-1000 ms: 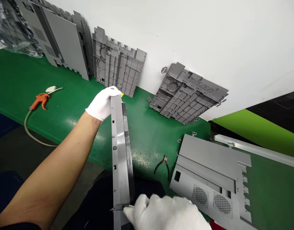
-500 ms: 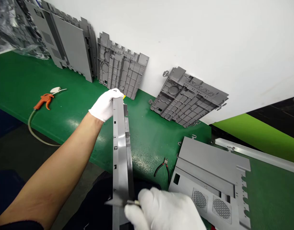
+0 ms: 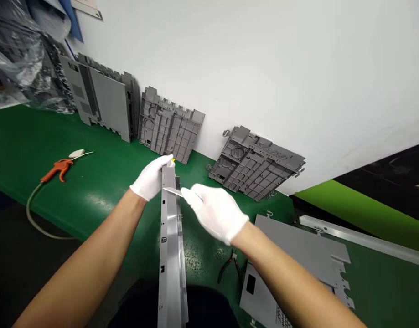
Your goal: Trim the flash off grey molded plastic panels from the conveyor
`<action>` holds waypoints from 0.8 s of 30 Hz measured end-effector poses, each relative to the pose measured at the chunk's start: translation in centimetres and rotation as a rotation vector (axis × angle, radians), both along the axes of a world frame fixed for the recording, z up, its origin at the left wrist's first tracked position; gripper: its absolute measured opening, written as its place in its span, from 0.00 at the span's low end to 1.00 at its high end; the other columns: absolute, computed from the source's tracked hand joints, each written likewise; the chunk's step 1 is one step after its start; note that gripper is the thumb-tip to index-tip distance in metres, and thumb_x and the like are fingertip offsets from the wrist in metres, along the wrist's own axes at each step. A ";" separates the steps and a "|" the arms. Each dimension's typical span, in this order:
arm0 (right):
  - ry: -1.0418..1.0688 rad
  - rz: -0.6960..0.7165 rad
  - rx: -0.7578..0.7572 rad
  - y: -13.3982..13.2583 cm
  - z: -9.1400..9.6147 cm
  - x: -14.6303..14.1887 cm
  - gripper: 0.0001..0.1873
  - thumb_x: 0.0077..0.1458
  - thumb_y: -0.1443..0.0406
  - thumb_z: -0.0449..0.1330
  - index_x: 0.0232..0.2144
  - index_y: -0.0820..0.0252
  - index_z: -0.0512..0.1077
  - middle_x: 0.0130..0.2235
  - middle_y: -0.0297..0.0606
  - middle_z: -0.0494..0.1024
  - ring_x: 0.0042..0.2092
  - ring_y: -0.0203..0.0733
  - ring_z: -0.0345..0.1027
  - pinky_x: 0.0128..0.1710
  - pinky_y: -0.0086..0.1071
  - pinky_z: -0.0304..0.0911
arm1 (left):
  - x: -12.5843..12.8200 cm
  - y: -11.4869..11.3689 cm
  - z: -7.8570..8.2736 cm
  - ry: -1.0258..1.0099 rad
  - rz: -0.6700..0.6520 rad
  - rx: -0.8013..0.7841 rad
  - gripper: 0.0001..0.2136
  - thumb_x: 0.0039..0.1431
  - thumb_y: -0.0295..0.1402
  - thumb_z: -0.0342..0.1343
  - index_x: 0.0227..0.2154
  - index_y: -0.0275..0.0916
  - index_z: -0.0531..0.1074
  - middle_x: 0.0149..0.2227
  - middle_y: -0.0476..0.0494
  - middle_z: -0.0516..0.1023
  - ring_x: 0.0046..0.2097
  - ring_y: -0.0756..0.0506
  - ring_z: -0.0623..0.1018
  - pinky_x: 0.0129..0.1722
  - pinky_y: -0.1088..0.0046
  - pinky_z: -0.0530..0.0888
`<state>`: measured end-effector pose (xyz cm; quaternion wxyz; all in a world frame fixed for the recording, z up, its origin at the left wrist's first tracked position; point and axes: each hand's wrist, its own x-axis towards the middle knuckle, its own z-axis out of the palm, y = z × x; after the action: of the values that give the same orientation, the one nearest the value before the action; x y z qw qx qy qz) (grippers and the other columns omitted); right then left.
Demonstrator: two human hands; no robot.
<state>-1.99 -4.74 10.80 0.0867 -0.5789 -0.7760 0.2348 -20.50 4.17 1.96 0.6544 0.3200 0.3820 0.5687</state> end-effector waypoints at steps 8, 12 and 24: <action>-0.455 0.071 0.134 5.8 0.2 -3.6 0.33 0.65 0.43 0.35 0.34 0.52 0.73 0.32 0.35 0.78 0.31 0.39 0.68 0.28 0.31 0.54 | -0.2 0.3 -0.5 -0.074 -0.012 -0.065 0.19 0.50 0.47 0.63 0.21 0.40 0.63 0.20 0.53 0.62 0.22 0.52 0.64 0.23 0.73 0.65; -0.560 0.111 0.204 5.5 0.9 -4.0 0.34 0.66 0.44 0.34 0.36 0.53 0.75 0.31 0.38 0.79 0.34 0.42 0.71 0.31 0.32 0.57 | -0.2 0.2 -0.5 -0.065 0.004 -0.076 0.18 0.51 0.46 0.63 0.21 0.40 0.64 0.21 0.53 0.62 0.22 0.52 0.64 0.23 0.74 0.64; -0.640 0.109 0.211 5.8 1.1 -4.1 0.38 0.65 0.44 0.32 0.43 0.56 0.75 0.35 0.44 0.80 0.39 0.46 0.74 0.38 0.35 0.61 | 0.1 -0.2 0.2 0.007 -0.011 -0.098 0.18 0.53 0.46 0.60 0.20 0.40 0.63 0.20 0.52 0.62 0.22 0.51 0.64 0.23 0.73 0.64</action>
<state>-6.11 1.07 11.91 -0.1144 -0.5688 -0.8137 -0.0362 -20.36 3.99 2.19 0.6711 0.2917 0.4098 0.5447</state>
